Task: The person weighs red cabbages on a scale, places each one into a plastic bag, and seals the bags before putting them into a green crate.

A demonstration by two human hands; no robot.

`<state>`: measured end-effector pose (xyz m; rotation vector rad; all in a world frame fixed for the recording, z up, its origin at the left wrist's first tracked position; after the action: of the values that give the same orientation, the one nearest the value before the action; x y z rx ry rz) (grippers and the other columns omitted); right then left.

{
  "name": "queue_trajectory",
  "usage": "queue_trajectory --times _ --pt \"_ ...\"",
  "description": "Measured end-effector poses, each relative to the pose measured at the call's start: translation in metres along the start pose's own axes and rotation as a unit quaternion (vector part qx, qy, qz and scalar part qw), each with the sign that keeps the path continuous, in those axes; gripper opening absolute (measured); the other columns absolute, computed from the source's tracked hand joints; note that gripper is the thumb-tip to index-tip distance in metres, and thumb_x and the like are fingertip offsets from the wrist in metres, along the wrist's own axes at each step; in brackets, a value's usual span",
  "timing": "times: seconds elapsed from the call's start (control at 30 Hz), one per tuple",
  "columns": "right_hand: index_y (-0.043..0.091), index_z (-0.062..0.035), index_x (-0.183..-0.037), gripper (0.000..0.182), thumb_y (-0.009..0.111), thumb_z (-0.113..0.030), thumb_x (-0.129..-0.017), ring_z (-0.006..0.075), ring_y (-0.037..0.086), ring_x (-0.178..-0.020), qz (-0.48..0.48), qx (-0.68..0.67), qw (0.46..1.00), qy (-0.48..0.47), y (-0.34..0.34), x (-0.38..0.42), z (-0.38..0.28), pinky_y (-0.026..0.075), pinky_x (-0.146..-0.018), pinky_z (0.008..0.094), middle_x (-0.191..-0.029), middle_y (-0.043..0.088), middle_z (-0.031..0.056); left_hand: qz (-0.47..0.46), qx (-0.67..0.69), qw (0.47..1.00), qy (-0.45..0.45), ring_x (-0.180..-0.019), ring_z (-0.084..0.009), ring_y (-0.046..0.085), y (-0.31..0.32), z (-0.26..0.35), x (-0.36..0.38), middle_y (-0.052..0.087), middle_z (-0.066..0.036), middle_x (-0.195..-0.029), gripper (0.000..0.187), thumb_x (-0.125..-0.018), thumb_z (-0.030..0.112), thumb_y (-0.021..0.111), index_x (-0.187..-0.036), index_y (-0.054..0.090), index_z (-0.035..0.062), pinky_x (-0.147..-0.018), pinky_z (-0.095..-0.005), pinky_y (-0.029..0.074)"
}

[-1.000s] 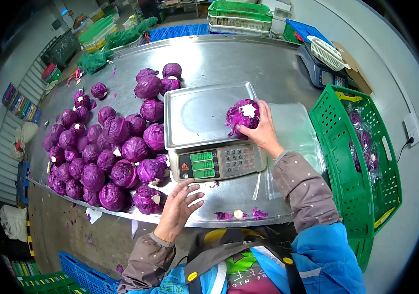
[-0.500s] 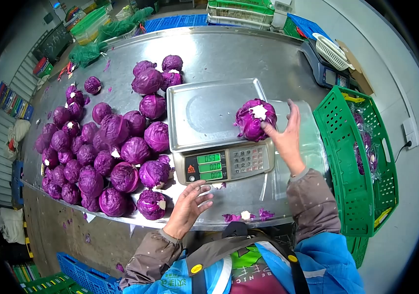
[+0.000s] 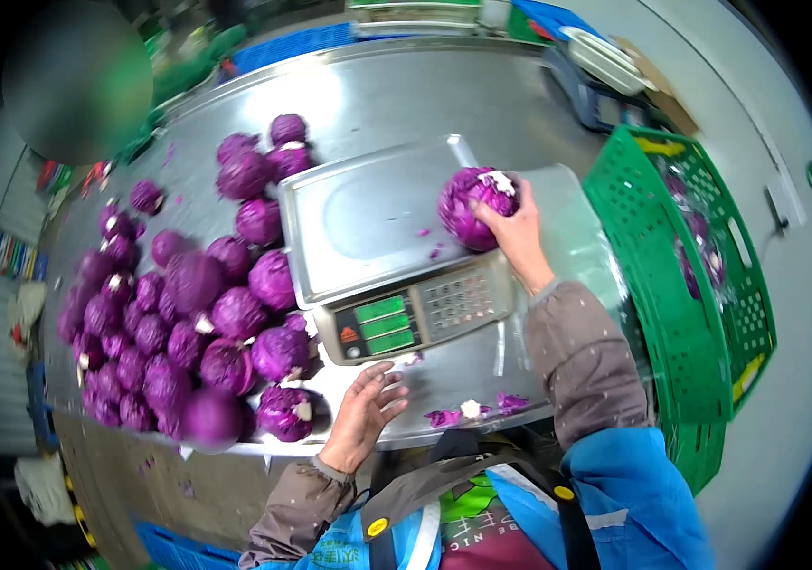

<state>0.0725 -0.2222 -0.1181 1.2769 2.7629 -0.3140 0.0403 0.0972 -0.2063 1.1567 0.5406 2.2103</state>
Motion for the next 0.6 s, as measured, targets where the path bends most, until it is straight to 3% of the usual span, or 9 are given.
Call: queue_trajectory --times 0.07,0.1,0.23,0.3,0.37,0.43,0.53,0.57,0.6 --pt "0.040 -0.0046 -0.122 0.063 0.071 -0.022 -0.069 0.0213 0.051 -0.103 0.016 -0.265 0.957 0.114 -0.023 0.011 0.012 0.047 -0.082 0.0343 -0.110 0.051 0.0143 -0.007 -0.024 1.000 -0.011 -0.095 -0.0213 0.054 0.013 -0.008 -0.007 0.049 -0.010 -0.108 0.036 -0.085 0.019 0.056 -0.116 0.044 0.0046 -0.080 -0.0342 0.047" --pt "0.041 -0.0083 -0.122 0.059 0.067 -0.029 -0.074 0.0220 0.051 -0.105 0.024 -0.326 0.932 0.155 -0.036 0.020 0.021 0.046 -0.085 0.0404 -0.114 0.051 0.0121 -0.015 -0.045 0.999 -0.017 -0.095 -0.0211 0.053 0.022 -0.013 -0.014 0.049 -0.010 -0.107 0.036 -0.085 0.019 0.055 -0.116 0.045 0.0046 -0.080 -0.0341 0.047" --pt "0.041 -0.0194 -0.127 0.058 0.050 -0.049 -0.078 0.0305 0.046 -0.114 0.023 -0.463 0.862 0.204 -0.117 0.069 0.044 0.041 -0.084 0.0599 -0.128 0.044 0.0069 -0.085 -0.188 0.978 0.002 -0.094 -0.0183 0.053 0.079 -0.036 -0.047 0.050 -0.009 -0.108 0.031 -0.089 0.018 0.048 -0.117 0.048 0.0028 -0.080 -0.0315 0.045" --pt "0.039 -0.0198 -0.128 0.055 0.042 -0.049 -0.082 0.0308 0.043 -0.117 0.054 -0.456 0.867 0.193 -0.170 0.107 0.037 0.040 -0.085 0.0584 -0.131 0.041 0.0085 -0.157 -0.289 0.944 0.036 -0.094 -0.0158 0.053 0.122 -0.051 -0.073 0.054 -0.009 -0.108 0.029 -0.090 0.015 0.046 -0.114 0.051 0.0003 -0.081 -0.0292 0.043" --pt "0.040 -0.0198 -0.127 0.052 0.039 -0.049 -0.084 0.0299 0.044 -0.117 0.089 -0.406 0.896 0.159 -0.219 0.153 0.041 0.041 -0.086 0.0554 -0.129 0.043 0.0088 -0.213 -0.445 0.845 0.204 -0.081 -0.0202 0.058 0.171 -0.067 -0.106 0.061 -0.013 -0.092 0.024 -0.088 0.016 0.048 -0.101 0.060 0.0003 -0.073 -0.0281 0.045" --pt "0.041 -0.0198 -0.127 0.055 0.038 -0.053 -0.083 0.0331 0.046 -0.114 0.157 -0.488 0.823 0.246 -0.248 0.205 0.069 0.041 -0.086 0.0559 -0.128 0.044 0.0088 -0.248 -0.595 0.701 0.305 -0.083 -0.0316 0.057 0.228 -0.095 -0.122 0.060 -0.017 -0.087 0.019 -0.081 0.012 0.053 -0.094 0.062 0.0022 -0.074 -0.0368 0.045" --pt "0.041 -0.0188 -0.127 0.055 0.036 -0.052 -0.084 0.0330 0.045 -0.115 0.171 -0.477 0.824 0.254 -0.275 0.270 0.088 0.040 -0.086 0.0570 -0.129 0.044 0.0089 -0.260 -0.742 0.496 0.369 -0.083 -0.0330 0.055 0.267 -0.159 -0.142 0.055 -0.015 -0.087 0.020 -0.078 0.012 0.053 -0.095 0.057 0.0008 -0.073 -0.0379 0.047" --pt "0.041 -0.0188 -0.127 0.055 0.036 -0.052 -0.084 0.0330 0.045 -0.115 0.178 -0.478 0.823 0.248 -0.281 0.285 0.091 0.040 -0.086 0.0570 -0.129 0.044 0.0089 -0.268 -0.742 0.491 0.371 -0.083 -0.0330 0.055 0.269 -0.173 -0.151 0.055 -0.015 -0.087 0.020 -0.078 0.012 0.053 -0.095 0.057 0.0008 -0.073 -0.0379 0.047" --pt "0.040 -0.0176 -0.128 0.055 0.035 -0.051 -0.084 0.0327 0.044 -0.117 0.178 -0.492 0.810 0.263 -0.282 0.300 0.095 0.038 -0.089 0.0576 -0.130 0.043 0.0088 -0.220 -0.792 0.419 0.386 -0.083 -0.0323 0.054 0.265 -0.185 -0.162 0.052 -0.014 -0.088 0.024 -0.076 0.010 0.054 -0.099 0.053 0.0012 -0.071 -0.0377 0.048"
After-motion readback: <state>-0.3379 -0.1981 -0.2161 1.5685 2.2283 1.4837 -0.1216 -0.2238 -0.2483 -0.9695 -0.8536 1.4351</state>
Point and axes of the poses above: each hand's wrist, its own x-axis away from the middle knuckle, its own y-axis out of the palm, z = x × y, the point moved 9 cm from there along -x, towards the middle knuckle
